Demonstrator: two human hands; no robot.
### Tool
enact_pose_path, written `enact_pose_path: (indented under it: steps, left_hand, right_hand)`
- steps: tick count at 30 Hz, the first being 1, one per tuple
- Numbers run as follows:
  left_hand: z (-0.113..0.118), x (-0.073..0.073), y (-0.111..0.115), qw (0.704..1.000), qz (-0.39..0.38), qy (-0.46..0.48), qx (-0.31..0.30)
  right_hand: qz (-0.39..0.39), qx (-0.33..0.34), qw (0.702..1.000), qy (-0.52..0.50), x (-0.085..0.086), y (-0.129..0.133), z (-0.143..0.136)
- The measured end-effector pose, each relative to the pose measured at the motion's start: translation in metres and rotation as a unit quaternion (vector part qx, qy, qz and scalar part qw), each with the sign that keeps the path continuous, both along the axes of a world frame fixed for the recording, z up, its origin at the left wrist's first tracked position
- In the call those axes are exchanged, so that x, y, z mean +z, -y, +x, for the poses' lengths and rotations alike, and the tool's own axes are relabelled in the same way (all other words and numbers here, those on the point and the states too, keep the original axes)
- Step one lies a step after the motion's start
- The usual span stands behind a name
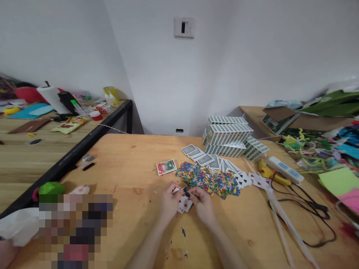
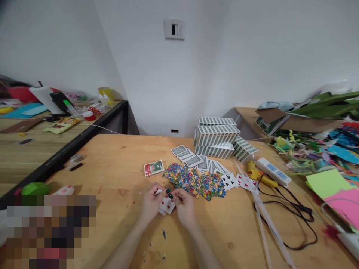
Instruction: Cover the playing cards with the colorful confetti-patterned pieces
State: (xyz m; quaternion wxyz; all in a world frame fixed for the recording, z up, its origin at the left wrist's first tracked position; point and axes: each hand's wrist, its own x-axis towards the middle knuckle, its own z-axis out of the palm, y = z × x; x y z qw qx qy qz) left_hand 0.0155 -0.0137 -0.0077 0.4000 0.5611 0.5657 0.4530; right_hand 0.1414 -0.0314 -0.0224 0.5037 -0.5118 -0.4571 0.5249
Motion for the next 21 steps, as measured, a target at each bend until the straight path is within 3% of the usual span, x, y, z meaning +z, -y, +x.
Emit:
enact_pose_path:
  steps: [5,12,21]
  left_hand:
    - [-0.0001,-0.0063,-0.0021,0.994,-0.076,0.077,-0.013]
    - [-0.0025,-0.0052,-0.0018,1.000,0.008,0.002,0.006]
    - [-0.0057,-0.0068,0.0009,0.998,0.017,-0.059,0.009]
  right_hand:
    - [0.001,0.004,1.000,0.000,-0.0004,-0.0025,0.0006]
    - [0.019,0.049,0.998,0.044,-0.0031,0.0001,0.0004]
    - [0.024,0.043,0.997,0.054,-0.0059,-0.0010,0.0019]
